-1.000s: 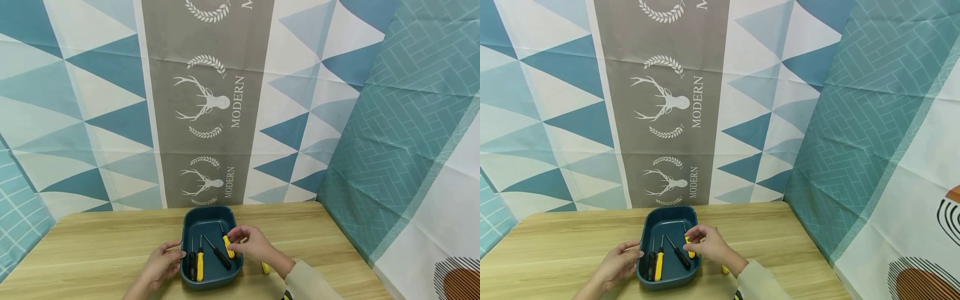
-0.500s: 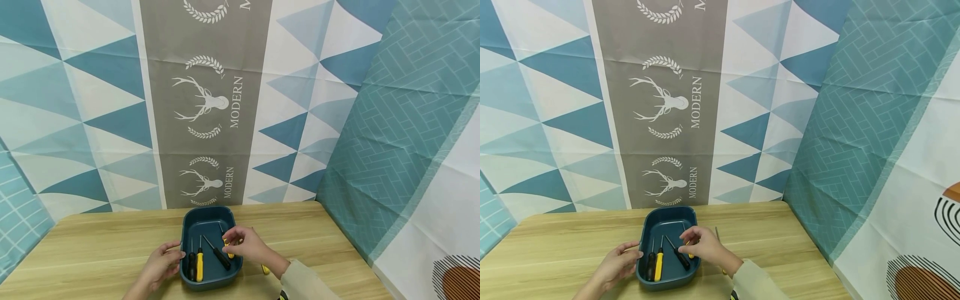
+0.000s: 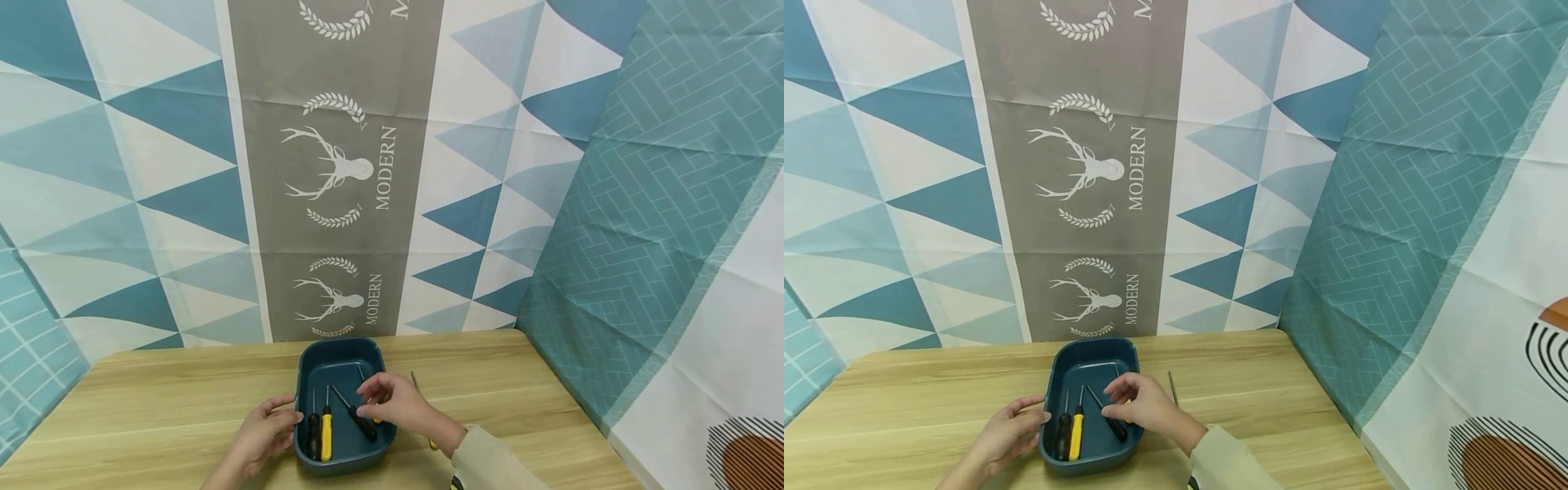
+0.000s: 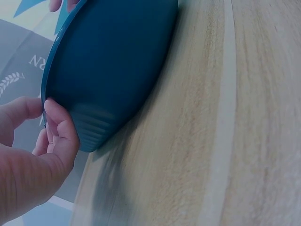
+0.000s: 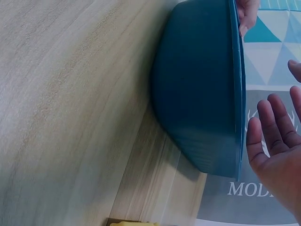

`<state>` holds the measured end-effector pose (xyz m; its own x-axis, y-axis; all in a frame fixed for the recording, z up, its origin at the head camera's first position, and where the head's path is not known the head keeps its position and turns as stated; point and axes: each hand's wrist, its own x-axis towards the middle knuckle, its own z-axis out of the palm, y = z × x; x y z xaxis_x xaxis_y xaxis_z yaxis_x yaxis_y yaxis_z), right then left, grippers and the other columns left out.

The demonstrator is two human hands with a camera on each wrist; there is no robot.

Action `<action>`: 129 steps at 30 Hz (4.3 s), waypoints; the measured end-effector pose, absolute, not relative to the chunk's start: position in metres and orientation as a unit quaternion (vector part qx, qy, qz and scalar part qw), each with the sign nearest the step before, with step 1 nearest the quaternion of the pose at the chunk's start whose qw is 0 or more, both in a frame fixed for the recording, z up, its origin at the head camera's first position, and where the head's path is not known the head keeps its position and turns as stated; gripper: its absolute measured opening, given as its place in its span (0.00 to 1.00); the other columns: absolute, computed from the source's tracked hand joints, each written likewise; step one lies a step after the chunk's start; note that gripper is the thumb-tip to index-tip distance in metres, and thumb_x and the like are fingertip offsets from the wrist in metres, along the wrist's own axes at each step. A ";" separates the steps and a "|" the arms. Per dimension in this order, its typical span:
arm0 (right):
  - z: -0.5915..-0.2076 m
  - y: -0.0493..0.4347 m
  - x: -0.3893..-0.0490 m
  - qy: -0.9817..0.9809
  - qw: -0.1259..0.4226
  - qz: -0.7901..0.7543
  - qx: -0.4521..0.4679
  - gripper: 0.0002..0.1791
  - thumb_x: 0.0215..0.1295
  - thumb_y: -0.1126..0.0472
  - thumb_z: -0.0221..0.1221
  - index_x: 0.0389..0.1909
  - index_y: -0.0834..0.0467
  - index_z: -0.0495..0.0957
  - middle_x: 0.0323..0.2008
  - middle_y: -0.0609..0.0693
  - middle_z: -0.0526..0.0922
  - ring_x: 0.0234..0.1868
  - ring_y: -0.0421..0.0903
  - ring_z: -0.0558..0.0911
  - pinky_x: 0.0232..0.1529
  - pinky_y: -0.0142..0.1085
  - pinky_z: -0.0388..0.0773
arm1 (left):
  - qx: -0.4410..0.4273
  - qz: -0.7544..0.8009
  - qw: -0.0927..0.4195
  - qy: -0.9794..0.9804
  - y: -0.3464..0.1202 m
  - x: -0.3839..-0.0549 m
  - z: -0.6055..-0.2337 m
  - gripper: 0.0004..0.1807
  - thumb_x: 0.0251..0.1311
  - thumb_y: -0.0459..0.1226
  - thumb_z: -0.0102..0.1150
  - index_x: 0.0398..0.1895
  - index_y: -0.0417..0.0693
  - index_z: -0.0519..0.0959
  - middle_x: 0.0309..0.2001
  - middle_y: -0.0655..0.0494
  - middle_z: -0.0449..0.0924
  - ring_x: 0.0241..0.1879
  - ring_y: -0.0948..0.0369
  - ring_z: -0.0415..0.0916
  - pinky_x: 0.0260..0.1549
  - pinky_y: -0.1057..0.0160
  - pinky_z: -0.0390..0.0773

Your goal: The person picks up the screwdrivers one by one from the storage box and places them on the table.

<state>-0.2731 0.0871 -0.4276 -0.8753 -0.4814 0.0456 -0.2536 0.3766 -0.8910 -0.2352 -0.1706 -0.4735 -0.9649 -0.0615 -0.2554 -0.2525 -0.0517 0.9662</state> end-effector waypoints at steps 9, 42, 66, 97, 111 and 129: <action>-0.429 0.084 -0.272 0.819 0.115 -0.512 -0.230 0.13 0.54 0.58 0.67 0.41 0.54 0.79 0.34 0.50 0.81 0.32 0.41 0.75 0.29 0.30 0.74 | -0.119 0.716 0.072 0.684 -0.171 -0.234 -0.474 0.30 0.57 0.33 0.58 0.62 0.34 0.60 0.35 0.54 0.77 0.28 0.61 0.74 0.29 0.65 0.79; -0.439 0.069 -0.274 0.811 0.132 -0.512 -0.250 0.14 0.56 0.58 0.65 0.42 0.58 0.79 0.34 0.47 0.81 0.34 0.38 0.76 0.34 0.28 0.75 | -0.121 0.718 0.069 0.682 -0.171 -0.236 -0.476 0.29 0.58 0.33 0.58 0.62 0.34 0.62 0.35 0.53 0.78 0.28 0.60 0.75 0.29 0.64 0.79; -0.445 0.053 -0.271 0.801 0.125 -0.522 -0.266 0.13 0.55 0.61 0.66 0.41 0.58 0.79 0.33 0.47 0.81 0.32 0.36 0.76 0.34 0.27 0.74 | -0.125 0.714 0.063 0.686 -0.172 -0.235 -0.476 0.30 0.57 0.34 0.59 0.61 0.34 0.63 0.35 0.52 0.78 0.30 0.59 0.75 0.30 0.63 0.79; -0.452 0.041 -0.273 0.813 0.136 -0.511 -0.243 0.11 0.59 0.58 0.63 0.40 0.59 0.80 0.31 0.41 0.79 0.30 0.35 0.74 0.32 0.27 0.72 | -0.113 0.718 0.075 0.683 -0.173 -0.235 -0.477 0.30 0.58 0.35 0.58 0.62 0.34 0.61 0.34 0.53 0.79 0.29 0.60 0.74 0.30 0.64 0.78; -0.452 0.036 -0.270 0.819 0.155 -0.518 -0.192 0.11 0.59 0.58 0.61 0.40 0.59 0.80 0.31 0.45 0.80 0.28 0.39 0.74 0.25 0.32 0.72 | -0.107 0.725 0.080 0.676 -0.174 -0.235 -0.477 0.30 0.59 0.36 0.57 0.62 0.34 0.60 0.33 0.55 0.78 0.28 0.62 0.73 0.29 0.65 0.77; -0.452 0.028 -0.271 0.825 0.168 -0.533 -0.082 0.12 0.57 0.50 0.63 0.36 0.55 0.79 0.33 0.45 0.79 0.31 0.42 0.77 0.27 0.37 0.79 | -0.106 0.727 0.072 0.675 -0.172 -0.236 -0.478 0.30 0.59 0.35 0.58 0.62 0.34 0.61 0.33 0.55 0.77 0.27 0.61 0.73 0.28 0.64 0.78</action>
<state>-0.2709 0.0282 -0.4524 -0.9300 -0.3149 -0.1896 0.0431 0.4189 -0.9070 -0.2359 -0.1723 -0.4779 -0.9670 -0.0393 -0.2515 -0.2479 -0.0792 0.9655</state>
